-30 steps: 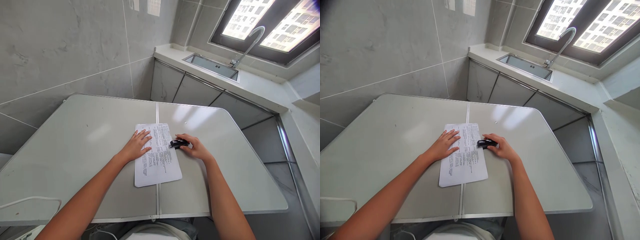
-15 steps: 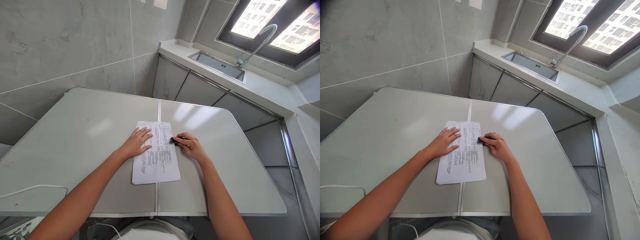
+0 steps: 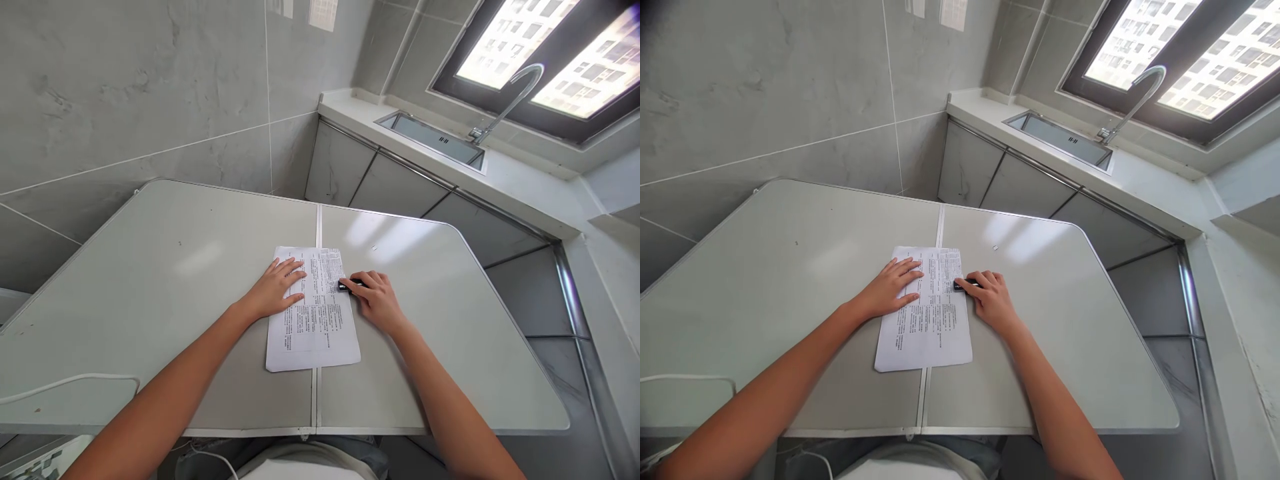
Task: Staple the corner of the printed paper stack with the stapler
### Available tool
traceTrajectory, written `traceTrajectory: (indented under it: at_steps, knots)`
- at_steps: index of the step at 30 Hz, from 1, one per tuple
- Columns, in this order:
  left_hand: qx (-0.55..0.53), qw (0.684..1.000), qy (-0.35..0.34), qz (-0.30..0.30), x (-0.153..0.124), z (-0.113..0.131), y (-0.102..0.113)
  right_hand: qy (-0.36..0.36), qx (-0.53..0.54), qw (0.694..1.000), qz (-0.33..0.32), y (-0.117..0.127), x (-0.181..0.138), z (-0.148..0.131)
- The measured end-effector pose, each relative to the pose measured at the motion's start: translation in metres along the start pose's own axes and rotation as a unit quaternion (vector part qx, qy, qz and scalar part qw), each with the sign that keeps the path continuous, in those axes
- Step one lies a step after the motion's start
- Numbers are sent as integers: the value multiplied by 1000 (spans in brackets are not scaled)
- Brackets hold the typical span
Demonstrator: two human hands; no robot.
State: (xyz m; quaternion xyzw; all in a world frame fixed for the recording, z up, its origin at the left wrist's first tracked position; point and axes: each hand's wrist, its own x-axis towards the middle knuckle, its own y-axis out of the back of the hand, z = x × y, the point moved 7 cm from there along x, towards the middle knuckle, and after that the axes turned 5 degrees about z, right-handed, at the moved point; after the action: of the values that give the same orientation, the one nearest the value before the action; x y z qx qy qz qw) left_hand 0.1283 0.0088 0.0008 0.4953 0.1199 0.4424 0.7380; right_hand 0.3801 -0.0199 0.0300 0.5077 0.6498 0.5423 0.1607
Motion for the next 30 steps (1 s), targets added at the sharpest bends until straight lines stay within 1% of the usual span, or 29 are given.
traceTrajectory:
  at_steps: [2, 4, 6, 8, 10, 11, 13, 14, 15, 17, 19, 21, 23, 24, 26, 28, 30]
  knots:
    - [-3, 1000, -1, 7, 0, 0, 1, -13, 29, 999, 28, 4, -7, 8]
    - [-6, 1000, -3, 11, -1, 0, 0, -50, 33, 996, 59, 9, -14, 24]
    - [-4, 1000, -3, 10, -1, -1, -1, -104, 1, 989, 108, 16, -20, 42]
    - [-7, 1000, -1, 8, -1, -1, -1, -153, -39, 971, 179, 27, -22, 52]
    - [-23, 1000, 6, 19, 0, -1, 4, -171, -52, 955, 238, 34, -18, 47]
    - [-39, 998, 15, 36, 1, -1, 8, -168, -41, 952, 251, 34, -12, 38]
    - [-91, 990, 42, 94, 2, -5, 21, -146, 16, 960, 239, 22, 4, 11]
    - [-127, 981, 61, 133, 2, -9, 29, -132, 55, 966, 213, 11, 14, -6]
    - [-166, 967, 84, 174, 1, -15, 36, -121, 90, 971, 185, -1, 23, -24]
    - [-254, 926, 132, 246, -3, -33, 48, -98, 133, 978, 131, -27, 37, -57]
    - [-353, 868, 179, 299, -8, -54, 53, -83, 144, 982, 90, -47, 45, -81]
    - [-456, 795, 206, 343, -14, -75, 57, -74, 140, 985, 67, -56, 47, -92]
    - [-547, 726, 213, 358, -16, -89, 59, -75, 134, 986, 63, -55, 41, -90]
    - [-585, 698, 213, 354, -16, -93, 59, -80, 132, 986, 66, -51, 35, -85]
    - [-642, 655, 209, 340, -15, -96, 58, -97, 127, 984, 77, -38, 20, -70]
    - [-670, 632, 206, 329, -14, -95, 57, -118, 120, 982, 91, -24, -1, -51]
    - [-678, 627, 206, 323, -13, -94, 56, -139, 110, 979, 103, -10, -25, -32]
